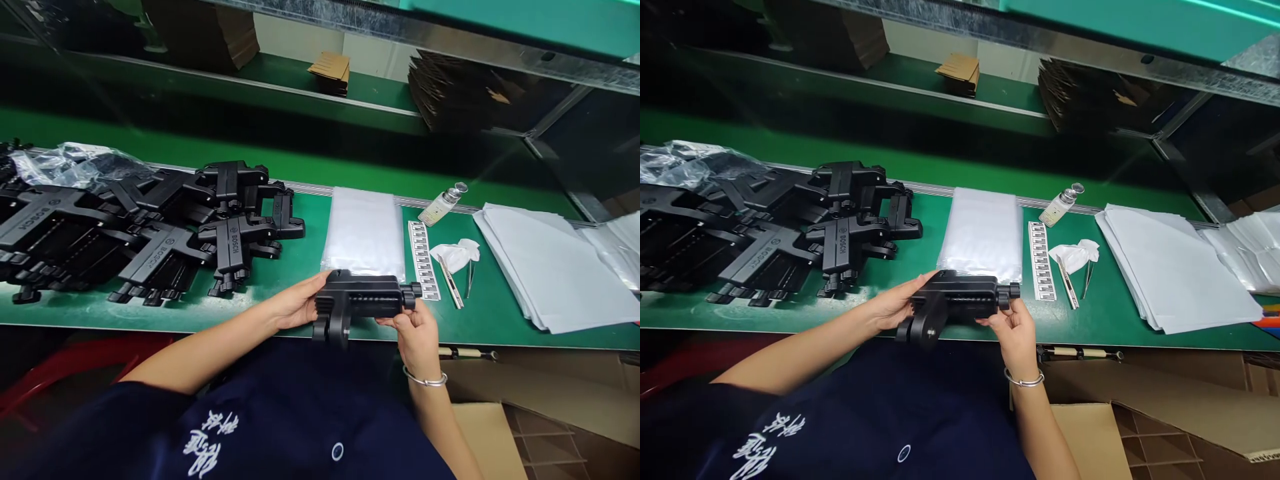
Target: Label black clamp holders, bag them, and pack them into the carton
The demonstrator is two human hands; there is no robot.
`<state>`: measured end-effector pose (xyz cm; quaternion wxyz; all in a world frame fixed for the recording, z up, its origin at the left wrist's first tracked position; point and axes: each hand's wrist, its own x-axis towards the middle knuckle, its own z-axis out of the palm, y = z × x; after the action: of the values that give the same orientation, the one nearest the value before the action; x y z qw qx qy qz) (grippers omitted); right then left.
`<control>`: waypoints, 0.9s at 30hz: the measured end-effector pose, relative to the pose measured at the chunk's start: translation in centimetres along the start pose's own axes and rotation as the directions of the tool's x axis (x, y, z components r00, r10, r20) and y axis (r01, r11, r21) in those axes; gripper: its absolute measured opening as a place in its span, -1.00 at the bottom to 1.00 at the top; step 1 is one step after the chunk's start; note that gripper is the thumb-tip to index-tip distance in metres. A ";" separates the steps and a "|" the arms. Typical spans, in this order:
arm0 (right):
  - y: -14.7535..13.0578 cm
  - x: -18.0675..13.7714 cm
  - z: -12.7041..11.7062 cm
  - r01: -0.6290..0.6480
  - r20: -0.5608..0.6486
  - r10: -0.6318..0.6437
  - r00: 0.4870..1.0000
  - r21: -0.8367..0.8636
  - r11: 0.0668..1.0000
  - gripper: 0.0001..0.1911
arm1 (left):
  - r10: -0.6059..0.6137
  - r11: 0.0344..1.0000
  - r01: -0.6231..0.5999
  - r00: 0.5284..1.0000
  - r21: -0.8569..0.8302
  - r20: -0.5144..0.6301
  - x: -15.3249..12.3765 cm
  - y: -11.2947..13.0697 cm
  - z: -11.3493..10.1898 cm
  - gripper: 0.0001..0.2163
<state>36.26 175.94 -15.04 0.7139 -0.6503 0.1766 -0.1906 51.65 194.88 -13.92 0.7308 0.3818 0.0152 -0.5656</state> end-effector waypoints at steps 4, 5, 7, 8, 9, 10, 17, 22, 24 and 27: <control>0.0 0.4 0.8 -0.075 -0.054 0.076 0.996 0.020 0.997 -0.57 | -0.119 0.984 0.108 0.991 -0.141 -0.066 0.4 -1.2 -0.3 -0.69; 0.1 0.5 0.8 -0.084 -0.063 0.085 0.994 0.017 0.996 -0.57 | -0.135 0.980 0.123 0.988 -0.157 -0.068 0.5 -1.4 -0.3 -0.69; 0.3 0.5 0.8 -0.090 -0.070 0.091 0.993 0.015 0.996 -0.56 | -0.156 0.974 0.142 0.986 -0.177 -0.064 0.5 -1.5 -0.4 -0.70; 0.3 0.5 0.7 -0.087 -0.069 0.088 0.994 0.014 0.996 -0.56 | -0.158 0.972 0.145 0.986 -0.183 -0.058 0.5 -1.4 -0.5 -0.70; 0.3 0.5 0.6 -0.076 -0.068 0.076 0.995 0.008 0.997 -0.57 | -0.161 0.971 0.149 0.986 -0.186 -0.049 0.6 -1.3 -0.5 -0.71; 0.2 0.4 0.6 -0.055 -0.067 0.054 0.996 -0.006 0.998 -0.58 | -0.165 0.971 0.156 0.986 -0.183 -0.037 0.7 -1.1 -0.6 -0.73; -1.6 -0.7 2.8 0.412 0.190 -0.375 0.907 -0.581 0.702 -0.65 | -0.199 0.978 0.198 0.980 -0.063 0.000 3.6 -0.7 -1.7 -0.70; -1.9 -1.1 4.7 0.607 0.356 -0.533 0.767 -0.670 0.426 -0.60 | -0.201 0.977 0.200 0.980 -0.080 -0.010 4.9 -1.2 -2.3 -0.73; -1.9 -0.9 4.4 0.602 0.368 -0.507 0.779 -0.665 0.442 -0.58 | -0.221 0.972 0.221 0.975 -0.082 0.001 5.0 -1.2 -2.3 -0.70; -1.9 0.9 1.8 0.549 0.395 -0.382 0.835 -0.627 0.553 -0.53 | -0.193 0.979 0.191 0.981 -0.069 -0.028 5.1 -0.8 -2.6 -0.68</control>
<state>37.83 176.94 -12.98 0.3384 -0.9151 -0.0205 -0.2182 53.93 192.16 -18.54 0.6848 0.3637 0.0833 -0.6260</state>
